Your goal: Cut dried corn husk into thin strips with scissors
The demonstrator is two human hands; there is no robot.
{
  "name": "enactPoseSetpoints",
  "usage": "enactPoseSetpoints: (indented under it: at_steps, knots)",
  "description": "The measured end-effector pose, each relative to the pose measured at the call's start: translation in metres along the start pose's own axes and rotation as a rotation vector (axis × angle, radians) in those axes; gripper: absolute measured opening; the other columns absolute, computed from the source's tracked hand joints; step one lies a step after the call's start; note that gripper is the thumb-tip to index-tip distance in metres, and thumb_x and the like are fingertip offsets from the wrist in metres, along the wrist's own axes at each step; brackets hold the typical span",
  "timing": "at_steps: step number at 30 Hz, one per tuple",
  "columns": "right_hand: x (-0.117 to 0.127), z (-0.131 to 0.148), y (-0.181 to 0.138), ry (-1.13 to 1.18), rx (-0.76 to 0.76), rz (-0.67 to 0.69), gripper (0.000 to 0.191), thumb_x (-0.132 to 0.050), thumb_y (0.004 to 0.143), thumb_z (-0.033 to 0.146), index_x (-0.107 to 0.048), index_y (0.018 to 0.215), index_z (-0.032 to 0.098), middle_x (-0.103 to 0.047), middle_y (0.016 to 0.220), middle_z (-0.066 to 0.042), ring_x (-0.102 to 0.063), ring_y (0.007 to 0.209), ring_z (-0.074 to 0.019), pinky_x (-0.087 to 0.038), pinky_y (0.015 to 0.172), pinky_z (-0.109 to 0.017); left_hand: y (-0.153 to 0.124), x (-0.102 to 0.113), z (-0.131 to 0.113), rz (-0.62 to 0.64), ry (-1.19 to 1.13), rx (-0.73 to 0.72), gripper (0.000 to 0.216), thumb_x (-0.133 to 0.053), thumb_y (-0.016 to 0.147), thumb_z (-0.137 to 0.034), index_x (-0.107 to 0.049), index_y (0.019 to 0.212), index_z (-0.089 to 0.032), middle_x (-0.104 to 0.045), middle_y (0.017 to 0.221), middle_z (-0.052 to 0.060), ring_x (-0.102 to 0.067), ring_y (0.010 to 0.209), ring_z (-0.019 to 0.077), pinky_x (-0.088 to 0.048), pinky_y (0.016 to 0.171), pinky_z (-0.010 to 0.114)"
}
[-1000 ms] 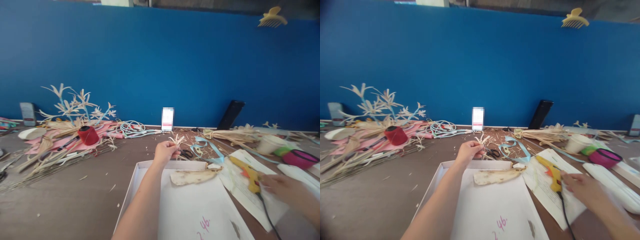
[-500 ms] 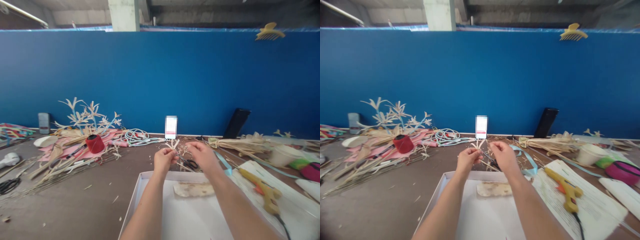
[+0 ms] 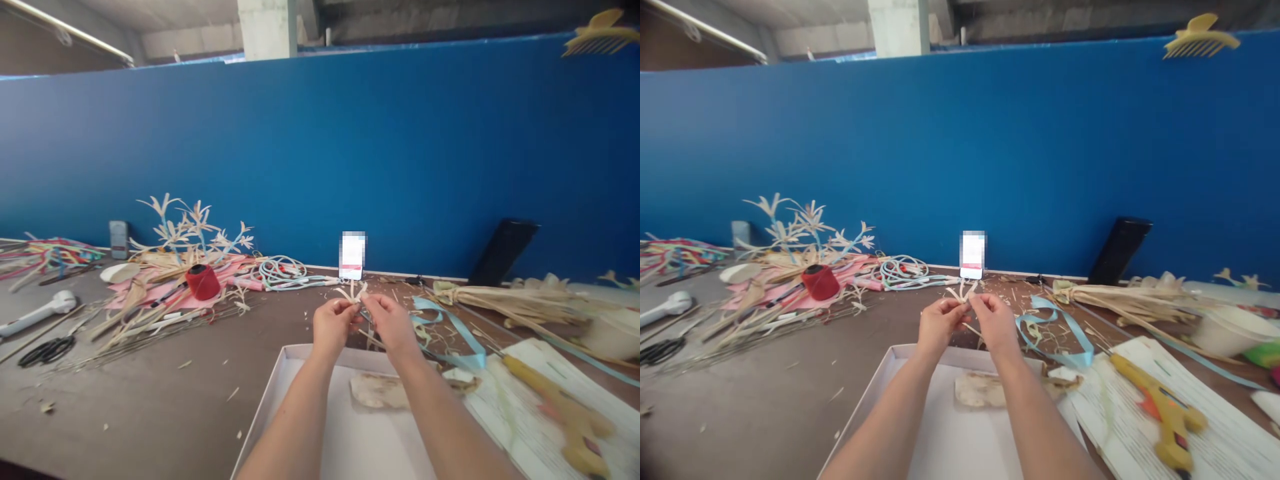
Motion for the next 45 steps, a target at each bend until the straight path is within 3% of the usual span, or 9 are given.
enactPoseSetpoints:
  at_steps: [8,31,45]
  knots:
    - [0.004,0.004,-0.003,-0.075,0.011,0.018,0.030,-0.058,0.066,0.045,-0.067,0.069,0.017,-0.064,0.061,-0.001,-0.052,0.058,-0.0159,-0.035,0.054,-0.025,-0.002,-0.001,0.002,0.048,0.049,-0.005,0.019,-0.068,0.060,-0.028,-0.062,0.071,-0.013,-0.061,0.060,0.001,-0.060,0.055,0.0124,-0.046,0.044,0.019]
    - [0.004,-0.001,-0.001,-0.064,0.023,0.033,0.025,-0.058,0.066,0.040,-0.066,0.069,0.016,-0.066,0.069,-0.003,-0.055,0.065,-0.0171,-0.040,0.063,-0.028,-0.003,0.001,0.000,0.024,0.199,-0.093,0.016,-0.065,0.063,-0.030,-0.065,0.073,-0.016,-0.063,0.062,0.001,-0.059,0.058,0.0132,-0.046,0.050,0.020]
    - [0.004,-0.006,-0.001,-0.035,-0.026,0.000,0.029,-0.059,0.061,0.042,-0.068,0.071,0.016,-0.061,0.056,-0.001,-0.049,0.052,-0.0138,-0.035,0.050,-0.025,-0.003,0.004,0.000,0.024,0.335,-0.195,0.014,-0.062,0.066,-0.032,-0.062,0.065,-0.018,-0.059,0.056,-0.002,-0.055,0.055,0.0110,-0.039,0.050,0.018]
Point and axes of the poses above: each hand's wrist, its own y-axis towards the middle knuckle, its own x-axis out of the back of the hand, z = x × y, the point moved 4 cm from there along y, towards the middle knuckle
